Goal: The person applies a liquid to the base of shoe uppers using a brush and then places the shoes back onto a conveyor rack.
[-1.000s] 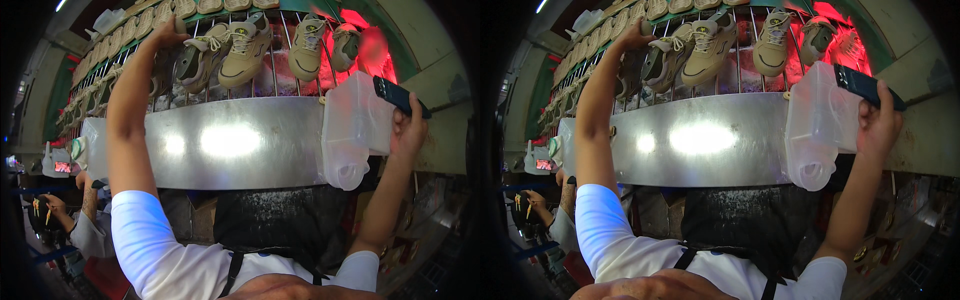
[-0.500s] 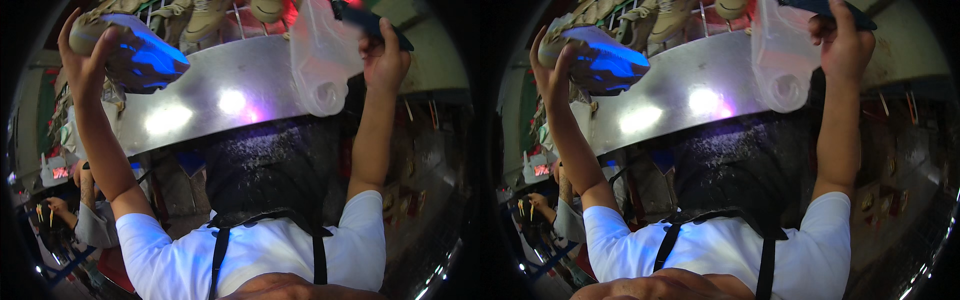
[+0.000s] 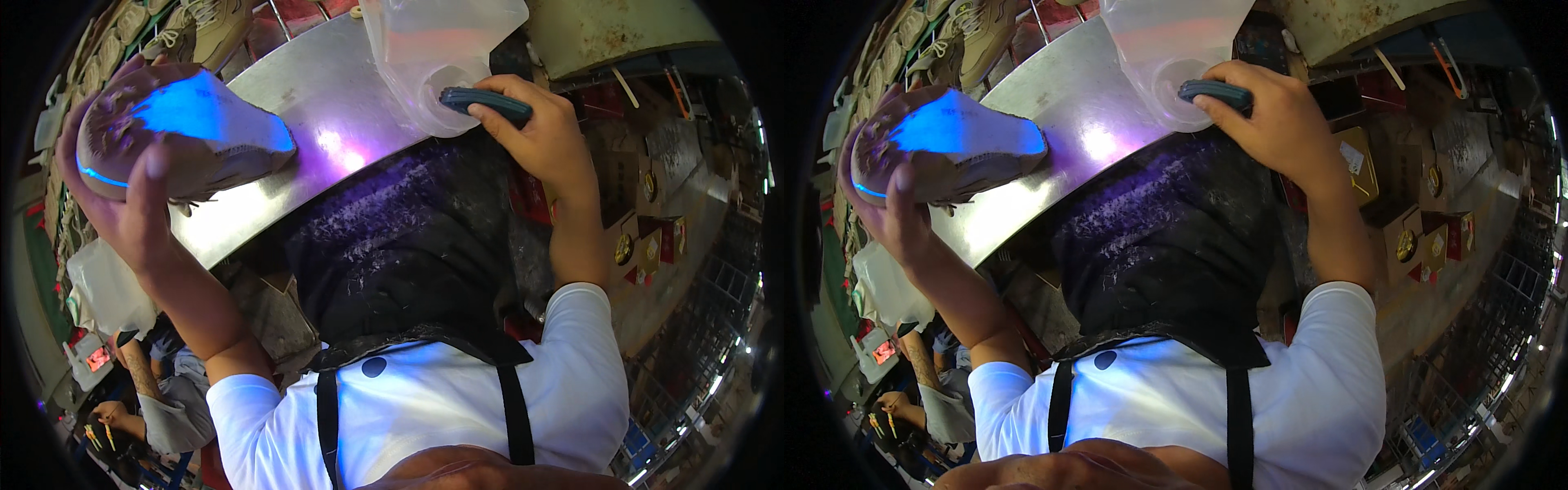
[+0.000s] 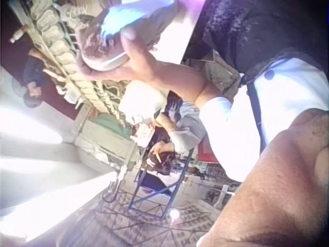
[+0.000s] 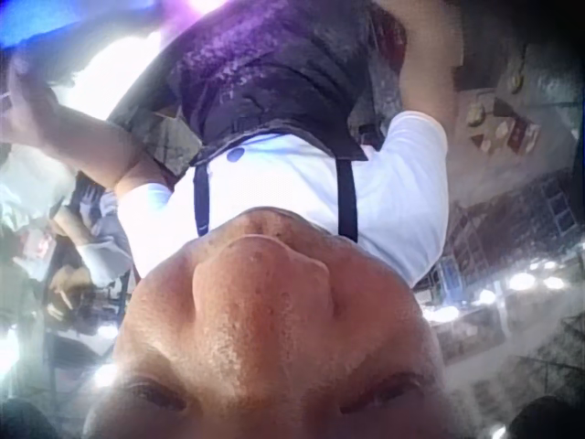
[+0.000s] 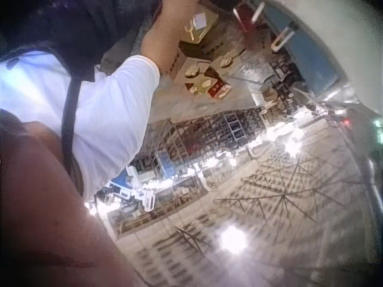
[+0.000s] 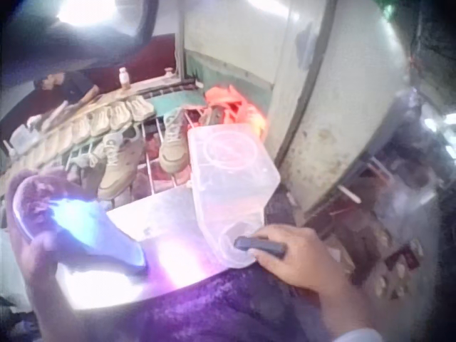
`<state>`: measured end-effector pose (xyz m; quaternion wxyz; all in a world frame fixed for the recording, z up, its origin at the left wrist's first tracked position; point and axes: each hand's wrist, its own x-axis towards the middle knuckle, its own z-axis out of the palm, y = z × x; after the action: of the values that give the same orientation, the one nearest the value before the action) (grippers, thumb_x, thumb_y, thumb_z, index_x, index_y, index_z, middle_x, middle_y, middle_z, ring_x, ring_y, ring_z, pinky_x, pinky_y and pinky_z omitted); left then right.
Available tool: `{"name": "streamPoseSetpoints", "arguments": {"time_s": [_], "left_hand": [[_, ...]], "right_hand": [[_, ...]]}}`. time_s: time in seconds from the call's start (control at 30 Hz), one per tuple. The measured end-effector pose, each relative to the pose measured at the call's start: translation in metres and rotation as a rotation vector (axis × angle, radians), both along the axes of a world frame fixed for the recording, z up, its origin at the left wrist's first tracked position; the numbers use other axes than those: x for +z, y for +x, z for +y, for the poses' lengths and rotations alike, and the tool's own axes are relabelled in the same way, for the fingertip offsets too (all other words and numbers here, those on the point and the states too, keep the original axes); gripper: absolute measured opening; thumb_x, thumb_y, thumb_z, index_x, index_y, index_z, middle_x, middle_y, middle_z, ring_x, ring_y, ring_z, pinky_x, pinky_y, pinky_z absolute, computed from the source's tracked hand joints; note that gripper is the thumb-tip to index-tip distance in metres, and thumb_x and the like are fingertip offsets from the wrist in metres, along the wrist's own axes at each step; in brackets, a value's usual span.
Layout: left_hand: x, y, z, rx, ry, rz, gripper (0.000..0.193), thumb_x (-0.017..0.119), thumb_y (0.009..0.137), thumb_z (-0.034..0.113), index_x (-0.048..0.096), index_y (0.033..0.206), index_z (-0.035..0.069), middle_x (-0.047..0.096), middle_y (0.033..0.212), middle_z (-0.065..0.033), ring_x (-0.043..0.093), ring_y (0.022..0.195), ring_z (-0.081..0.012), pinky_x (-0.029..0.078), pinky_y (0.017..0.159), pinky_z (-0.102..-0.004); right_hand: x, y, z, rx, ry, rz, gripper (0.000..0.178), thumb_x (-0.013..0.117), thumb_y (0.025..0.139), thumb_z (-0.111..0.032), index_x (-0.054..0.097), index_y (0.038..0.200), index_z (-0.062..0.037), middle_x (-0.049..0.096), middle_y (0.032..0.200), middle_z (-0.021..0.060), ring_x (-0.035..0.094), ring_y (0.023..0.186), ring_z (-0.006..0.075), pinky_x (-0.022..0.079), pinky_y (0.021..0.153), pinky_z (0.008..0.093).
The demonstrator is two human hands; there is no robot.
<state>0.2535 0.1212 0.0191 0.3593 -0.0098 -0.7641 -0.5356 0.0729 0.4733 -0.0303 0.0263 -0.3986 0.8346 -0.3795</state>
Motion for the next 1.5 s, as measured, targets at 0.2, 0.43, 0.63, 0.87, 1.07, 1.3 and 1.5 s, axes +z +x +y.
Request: {"name": "streamPoseSetpoints", "arguments": {"time_s": [0.2,0.43,0.63,0.87,1.07,1.3,1.5], "left_hand": [[-0.027,0.041,-0.002,0.024,-0.011,-0.41,0.087,0.096,0.065,0.019,0.048,0.134,-0.002,0.06,0.121,-0.01,0.06,0.109,-0.0224,0.049,0.095,-0.0395],[-0.046,0.055,-0.024,0.283,-1.063,-0.462,0.066,0.09,0.072,0.041,0.066,0.126,0.013,0.067,0.122,-0.0059,0.059,0.116,-0.0325,0.042,0.107,-0.0442],[-0.039,0.033,-0.021,0.421,-1.286,-0.394,0.066,0.088,0.072,0.048,0.065,0.126,0.015,0.066,0.124,-0.0059,0.059,0.118,-0.0292,0.042,0.106,-0.0409],[-0.058,0.009,-0.002,0.336,-1.262,-0.318,0.058,0.087,0.075,0.049,0.064,0.115,0.013,0.067,0.107,-0.0037,0.062,0.1,-0.0241,0.048,0.093,-0.0384],[-0.054,0.006,0.0,0.322,-1.028,-0.255,0.055,0.093,0.07,0.037,0.065,0.106,0.006,0.068,0.097,-0.0044,0.065,0.083,-0.0209,0.054,0.08,-0.034],[-0.041,-0.01,-0.007,0.253,-0.854,-0.238,0.063,0.096,0.063,0.032,0.063,0.109,0.003,0.066,0.098,-0.0077,0.064,0.088,-0.0251,0.053,0.084,-0.0367],[-0.051,-0.012,-0.022,0.233,-0.821,-0.298,0.072,0.096,0.062,0.035,0.06,0.115,0.002,0.063,0.11,-0.0116,0.06,0.103,-0.0315,0.049,0.094,-0.041]], "right_hand": [[0.004,-0.003,-0.008,-0.13,-0.111,-0.391,0.026,0.078,0.09,-0.022,0.074,0.109,-0.0058,0.073,0.076,0.0073,0.069,0.065,0.0118,0.053,0.059,0.0264],[0.01,-0.01,0.001,-0.06,-0.037,-0.437,0.025,0.078,0.091,-0.024,0.074,0.106,-0.0049,0.072,0.073,0.0056,0.07,0.064,0.0094,0.054,0.056,0.0233],[0.0,0.001,-0.005,-0.113,-0.091,-0.361,0.025,0.078,0.091,-0.023,0.074,0.108,-0.0046,0.071,0.07,0.0033,0.068,0.062,0.0084,0.052,0.054,0.0221],[0.001,-0.013,-0.003,0.075,-0.182,-0.57,0.026,0.077,0.091,-0.015,0.072,0.113,-0.0012,0.071,0.083,0.0044,0.066,0.069,0.0084,0.053,0.061,0.0213],[0.029,-0.033,-0.001,0.351,-0.115,-0.25,0.019,0.073,0.091,-0.007,0.068,0.108,0.0008,0.07,0.115,0.0121,0.066,0.1,0.0153,0.054,0.088,0.0292],[0.063,-0.031,-0.019,0.391,0.253,0.024,0.026,0.069,0.089,-0.002,0.063,0.114,-0.0017,0.068,0.123,0.0112,0.066,0.107,0.0206,0.052,0.095,0.0331],[0.075,-0.023,-0.033,0.63,0.445,0.39,0.032,0.069,0.081,0.001,0.064,0.112,-0.0018,0.068,0.122,0.0101,0.064,0.103,0.0285,0.055,0.087,0.0361]]}}
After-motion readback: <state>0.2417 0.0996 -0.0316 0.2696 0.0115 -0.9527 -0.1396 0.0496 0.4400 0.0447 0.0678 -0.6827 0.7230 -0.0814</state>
